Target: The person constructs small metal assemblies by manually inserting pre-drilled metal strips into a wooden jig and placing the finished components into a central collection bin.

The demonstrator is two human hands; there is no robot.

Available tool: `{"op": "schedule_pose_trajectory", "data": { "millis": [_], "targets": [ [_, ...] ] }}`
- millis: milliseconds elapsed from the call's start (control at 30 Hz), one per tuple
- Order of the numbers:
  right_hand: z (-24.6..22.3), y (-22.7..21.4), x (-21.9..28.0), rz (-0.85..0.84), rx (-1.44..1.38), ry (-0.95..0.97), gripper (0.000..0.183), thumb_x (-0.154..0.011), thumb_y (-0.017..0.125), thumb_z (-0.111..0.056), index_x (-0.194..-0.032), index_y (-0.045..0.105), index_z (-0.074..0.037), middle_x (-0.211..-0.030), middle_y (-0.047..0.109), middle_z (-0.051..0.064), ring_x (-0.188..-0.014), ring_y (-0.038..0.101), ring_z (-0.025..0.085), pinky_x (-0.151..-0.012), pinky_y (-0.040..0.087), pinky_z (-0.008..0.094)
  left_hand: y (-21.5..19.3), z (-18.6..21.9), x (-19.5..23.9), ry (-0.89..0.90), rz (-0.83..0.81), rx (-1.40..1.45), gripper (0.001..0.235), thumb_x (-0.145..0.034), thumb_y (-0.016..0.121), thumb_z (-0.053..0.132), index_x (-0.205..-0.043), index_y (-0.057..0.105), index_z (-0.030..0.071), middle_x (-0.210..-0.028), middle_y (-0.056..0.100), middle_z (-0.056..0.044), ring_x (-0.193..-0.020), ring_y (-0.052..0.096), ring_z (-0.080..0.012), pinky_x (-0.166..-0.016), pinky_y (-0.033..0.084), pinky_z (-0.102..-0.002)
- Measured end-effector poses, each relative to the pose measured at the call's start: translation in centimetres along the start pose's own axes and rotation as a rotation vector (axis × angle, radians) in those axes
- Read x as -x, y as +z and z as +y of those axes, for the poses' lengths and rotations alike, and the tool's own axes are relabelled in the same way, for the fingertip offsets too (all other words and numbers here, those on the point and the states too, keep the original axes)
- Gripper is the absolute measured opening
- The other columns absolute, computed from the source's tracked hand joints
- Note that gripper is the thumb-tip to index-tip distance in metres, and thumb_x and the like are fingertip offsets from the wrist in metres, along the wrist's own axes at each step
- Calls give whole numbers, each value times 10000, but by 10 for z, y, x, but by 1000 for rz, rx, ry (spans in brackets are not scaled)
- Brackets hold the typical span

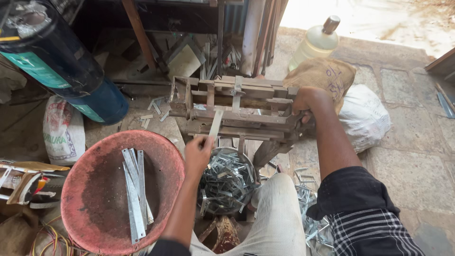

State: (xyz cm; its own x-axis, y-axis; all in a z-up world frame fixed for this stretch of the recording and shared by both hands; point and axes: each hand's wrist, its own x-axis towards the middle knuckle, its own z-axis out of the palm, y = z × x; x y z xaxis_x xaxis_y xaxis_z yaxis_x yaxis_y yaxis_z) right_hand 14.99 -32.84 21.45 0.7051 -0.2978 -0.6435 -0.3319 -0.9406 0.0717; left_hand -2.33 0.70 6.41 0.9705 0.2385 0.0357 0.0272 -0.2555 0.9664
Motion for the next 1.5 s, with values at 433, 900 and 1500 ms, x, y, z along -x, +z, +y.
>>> {"op": "schedule_pose_trajectory", "data": {
  "millis": [433,900,1500],
  "targets": [
    [-13,-2,44,87,74,88,194,-880,731,-253,-1013,792,-125,-808,806,35,-707,745,183,-728,568,390,24,-125,90,-9,-179,-448,204,-818,788,189,-954,785,38,-958,738,-192,-930,673,-385,-821,525,-469],
    [-10,-5,36,30,44,73,201,-868,718,-225,-978,790,-73,-809,807,62,-715,761,186,-715,574,393,-31,-78,105,17,114,-367,214,-936,701,233,-1072,720,68,-1117,712,-138,-960,692,-302,-860,555,-401],
    [-1,0,12,97,-21,1,180,-842,743,-167,-924,780,-11,-748,788,108,-629,756,198,-680,562,377,-178,-179,98,-636,512,-805,369,-791,862,420,-1016,794,135,-974,765,-186,-938,732,-398,-805,589,-513]
  ]
}}
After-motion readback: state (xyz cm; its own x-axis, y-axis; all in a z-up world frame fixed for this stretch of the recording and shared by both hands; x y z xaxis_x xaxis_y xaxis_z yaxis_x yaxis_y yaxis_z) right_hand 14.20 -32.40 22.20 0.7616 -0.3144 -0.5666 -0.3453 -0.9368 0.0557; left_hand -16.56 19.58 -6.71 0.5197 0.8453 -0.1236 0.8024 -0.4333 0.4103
